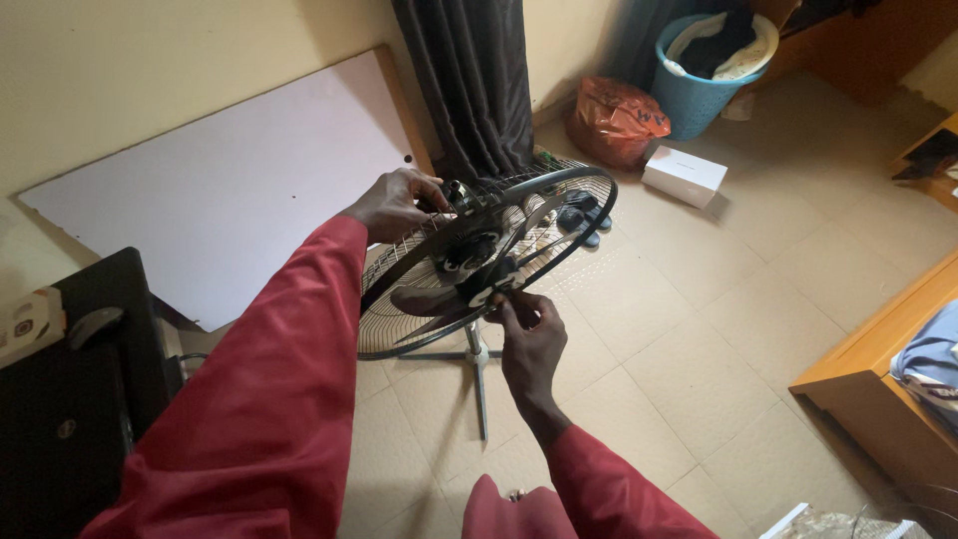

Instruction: The person assembles a standing electric fan by attaching the motor head to the stand, fitting the front grille, mounting the fan blades, and securing the rear grille with a nut. The person uses both hands to align and tighten components.

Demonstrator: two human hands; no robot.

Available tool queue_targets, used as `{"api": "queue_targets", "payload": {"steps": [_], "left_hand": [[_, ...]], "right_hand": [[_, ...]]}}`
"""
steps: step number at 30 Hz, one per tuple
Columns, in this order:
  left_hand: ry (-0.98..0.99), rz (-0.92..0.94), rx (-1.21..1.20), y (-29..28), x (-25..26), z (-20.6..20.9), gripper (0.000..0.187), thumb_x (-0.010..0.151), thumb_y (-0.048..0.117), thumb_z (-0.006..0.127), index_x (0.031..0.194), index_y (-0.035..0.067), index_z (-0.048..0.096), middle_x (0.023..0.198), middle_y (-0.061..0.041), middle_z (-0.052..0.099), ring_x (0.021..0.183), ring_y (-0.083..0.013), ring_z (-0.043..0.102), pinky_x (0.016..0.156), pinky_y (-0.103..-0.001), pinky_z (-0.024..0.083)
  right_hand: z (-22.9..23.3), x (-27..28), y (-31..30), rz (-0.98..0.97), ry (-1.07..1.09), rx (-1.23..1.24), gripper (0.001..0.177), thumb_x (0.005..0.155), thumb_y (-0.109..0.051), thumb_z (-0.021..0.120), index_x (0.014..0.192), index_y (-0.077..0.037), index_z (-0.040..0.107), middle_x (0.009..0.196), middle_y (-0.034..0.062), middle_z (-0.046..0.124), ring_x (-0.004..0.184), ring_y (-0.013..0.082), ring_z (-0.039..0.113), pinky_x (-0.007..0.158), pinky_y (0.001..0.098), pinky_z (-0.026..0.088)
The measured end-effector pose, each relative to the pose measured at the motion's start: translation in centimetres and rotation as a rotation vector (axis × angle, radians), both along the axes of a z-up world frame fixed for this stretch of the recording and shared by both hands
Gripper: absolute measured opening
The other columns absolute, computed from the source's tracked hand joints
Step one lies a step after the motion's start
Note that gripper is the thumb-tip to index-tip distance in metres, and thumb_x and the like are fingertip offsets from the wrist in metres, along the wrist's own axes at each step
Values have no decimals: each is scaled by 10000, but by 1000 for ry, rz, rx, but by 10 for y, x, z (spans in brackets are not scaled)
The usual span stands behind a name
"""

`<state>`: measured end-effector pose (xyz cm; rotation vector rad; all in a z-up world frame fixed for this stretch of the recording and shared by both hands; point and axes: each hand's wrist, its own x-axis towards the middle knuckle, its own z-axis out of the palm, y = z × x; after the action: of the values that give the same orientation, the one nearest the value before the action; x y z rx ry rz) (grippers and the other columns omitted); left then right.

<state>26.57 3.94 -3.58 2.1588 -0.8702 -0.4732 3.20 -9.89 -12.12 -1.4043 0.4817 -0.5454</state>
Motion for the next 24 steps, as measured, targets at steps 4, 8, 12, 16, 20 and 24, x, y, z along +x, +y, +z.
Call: {"api": "queue_targets", "payload": {"steps": [4, 8, 12, 16, 20, 24], "left_hand": [[-34, 63, 95, -1, -5, 0, 217, 724, 160, 895, 920, 101, 823, 1214, -145, 705, 1177, -278, 640, 1069, -392, 509], [-87, 72, 101, 1, -2, -5, 256, 698, 189, 911, 934, 129, 831, 1452, -184, 579, 1343, -331, 553, 1126, -434, 440], [-59, 59, 61, 2, 1, -9, 222, 719, 208, 906, 915, 130, 838, 1481, -190, 573, 1375, -334, 542, 1141, -439, 442], [-24, 96, 76, 1, -1, -10, 214, 695, 199, 912, 875, 117, 831, 1486, -162, 567, 1376, -329, 521, 1143, -458, 422], [-14, 102, 80, 0, -4, -5, 193, 713, 211, 904, 865, 126, 822, 1459, -145, 597, 1375, -315, 536, 1158, -457, 430], [-20, 112, 82, -2, -7, -3, 194, 714, 210, 902, 862, 115, 819, 1419, -131, 636, 1347, -307, 557, 1169, -447, 424]], "right_hand": [[3, -1, 1, -5, 47, 108, 264, 944, -153, 698, 1062, 68, 613, 906, 222, 765, 741, 266, 803, 617, 318, 627], [-3, 1, 0, 6, 7, 240, 297, 944, -161, 687, 1094, 69, 575, 872, 251, 769, 734, 293, 803, 627, 331, 644], [-13, 5, -6, 60, -108, 444, 320, 959, -176, 666, 1122, 73, 546, 882, 262, 754, 725, 323, 777, 646, 373, 669], [-20, 7, -12, 79, -66, 450, 355, 917, -154, 716, 1137, 72, 553, 920, 250, 747, 790, 304, 794, 723, 371, 691], [-24, 8, -13, 77, -119, 324, 372, 829, -62, 806, 1087, 85, 580, 952, 181, 702, 833, 265, 774, 740, 350, 669], [-28, 9, -13, 46, -18, 126, 340, 762, 9, 842, 1012, 65, 618, 941, 135, 714, 875, 206, 732, 727, 307, 602]]}}
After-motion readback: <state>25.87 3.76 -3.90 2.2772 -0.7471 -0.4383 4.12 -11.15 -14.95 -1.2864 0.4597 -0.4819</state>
